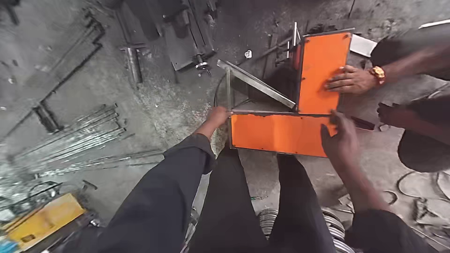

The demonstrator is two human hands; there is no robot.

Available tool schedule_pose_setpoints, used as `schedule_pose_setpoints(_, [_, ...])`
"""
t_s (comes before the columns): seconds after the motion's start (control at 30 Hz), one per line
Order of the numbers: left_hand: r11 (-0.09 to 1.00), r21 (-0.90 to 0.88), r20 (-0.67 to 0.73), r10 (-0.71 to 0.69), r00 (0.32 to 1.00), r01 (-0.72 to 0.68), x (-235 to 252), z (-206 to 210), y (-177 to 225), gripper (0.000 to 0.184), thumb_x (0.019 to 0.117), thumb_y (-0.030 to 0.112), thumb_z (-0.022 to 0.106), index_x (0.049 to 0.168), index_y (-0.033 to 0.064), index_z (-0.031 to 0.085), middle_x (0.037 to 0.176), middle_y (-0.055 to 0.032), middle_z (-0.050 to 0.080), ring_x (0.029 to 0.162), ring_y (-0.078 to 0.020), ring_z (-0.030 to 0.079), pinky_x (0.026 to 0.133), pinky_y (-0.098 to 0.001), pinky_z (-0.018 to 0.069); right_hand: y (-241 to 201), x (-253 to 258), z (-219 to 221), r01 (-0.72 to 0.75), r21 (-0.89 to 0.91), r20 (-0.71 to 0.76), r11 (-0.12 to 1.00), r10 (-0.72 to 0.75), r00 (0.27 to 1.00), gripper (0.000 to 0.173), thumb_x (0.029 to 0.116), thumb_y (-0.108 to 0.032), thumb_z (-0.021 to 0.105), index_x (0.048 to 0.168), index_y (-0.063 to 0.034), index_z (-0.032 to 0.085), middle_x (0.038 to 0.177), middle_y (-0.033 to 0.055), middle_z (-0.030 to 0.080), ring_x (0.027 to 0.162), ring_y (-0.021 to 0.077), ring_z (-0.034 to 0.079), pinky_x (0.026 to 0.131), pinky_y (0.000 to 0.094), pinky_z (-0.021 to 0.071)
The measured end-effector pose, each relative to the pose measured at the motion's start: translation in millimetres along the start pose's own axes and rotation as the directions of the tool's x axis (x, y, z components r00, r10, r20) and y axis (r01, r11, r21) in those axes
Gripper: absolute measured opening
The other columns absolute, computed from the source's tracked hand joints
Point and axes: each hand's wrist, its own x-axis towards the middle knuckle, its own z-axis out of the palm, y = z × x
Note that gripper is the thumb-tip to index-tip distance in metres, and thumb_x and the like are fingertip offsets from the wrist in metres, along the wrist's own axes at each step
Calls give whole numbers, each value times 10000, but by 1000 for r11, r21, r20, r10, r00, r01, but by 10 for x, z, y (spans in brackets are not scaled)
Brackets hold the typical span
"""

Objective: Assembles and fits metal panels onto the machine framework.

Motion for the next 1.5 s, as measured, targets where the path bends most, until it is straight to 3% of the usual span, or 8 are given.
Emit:
schedule_pose_setpoints(0.13, [979,-172,35,114,993,-106,36,-122,-164,455,1003,452,651,1039,7,742,1017,-237,716,980,-413,688,897,-652,521,-535,-78,957,-37,120,325,992,-4,946,352,1021,-217,573,1346,-107,652,1144,112,722,1036,228,704,918,431,580])
schedule_pose_setpoints(0.37, [830,-487,5,316,949,-273,404,-136,-444,316,875,278,834,952,-7,722,844,-164,696,757,-278,654,747,-510,552,-1709,-73,2287,141,-118,-1,983,-142,990,623,927,-525,689,1457,-214,588,1599,127,451,1510,366,366,1201,627,309])
schedule_pose_setpoints(0.53, [765,-564,-5,372,928,-310,592,29,-565,317,843,315,856,936,33,744,847,-121,722,794,-241,690,790,-512,570,-1819,-190,2715,45,-209,-15,977,-49,999,777,894,-548,721,1564,-253,463,1670,102,343,1575,340,227,1241,632,224])
schedule_pose_setpoints(0.7, [702,-648,-15,376,926,-295,569,66,-607,290,901,307,808,930,25,745,805,-86,690,691,-167,604,691,-403,517,-1867,-299,2783,95,-283,25,954,-92,995,807,934,-557,670,1614,-236,377,1710,79,259,1585,350,192,1247,596,249])
schedule_pose_setpoints(1.1, [734,-529,-151,412,898,-426,333,114,-351,214,958,216,738,1021,12,741,944,-123,737,852,-201,698,841,-454,583,-1890,-564,2786,93,-90,20,992,-91,996,785,927,-345,697,1607,-123,374,1687,88,317,1567,298,270,1254,471,307])
schedule_pose_setpoints(1.2, [727,-575,-150,357,922,-375,411,175,-409,226,934,271,775,930,51,727,744,-27,664,581,-83,552,573,-293,495,-1559,-582,2317,-116,84,-300,990,136,944,770,935,-375,706,1582,-87,404,1645,161,367,1515,308,372,1211,487,389])
schedule_pose_setpoints(1.33, [771,-563,-60,322,945,-298,421,169,-550,262,866,190,836,1078,68,741,832,-39,715,594,-84,578,573,-296,507,-713,-729,1476,-521,196,-463,831,547,698,813,1019,-439,548,1639,-44,202,1705,168,211,1563,335,253,1228,562,296])
schedule_pose_setpoints(1.5, [784,-516,-68,363,929,-344,344,188,-601,497,823,81,849,1281,49,659,972,-67,722,631,-68,593,583,-265,517,-53,-770,1276,-371,-46,-351,928,332,875,829,963,-447,672,1604,-47,330,1655,193,330,1532,368,323,1220,577,326])
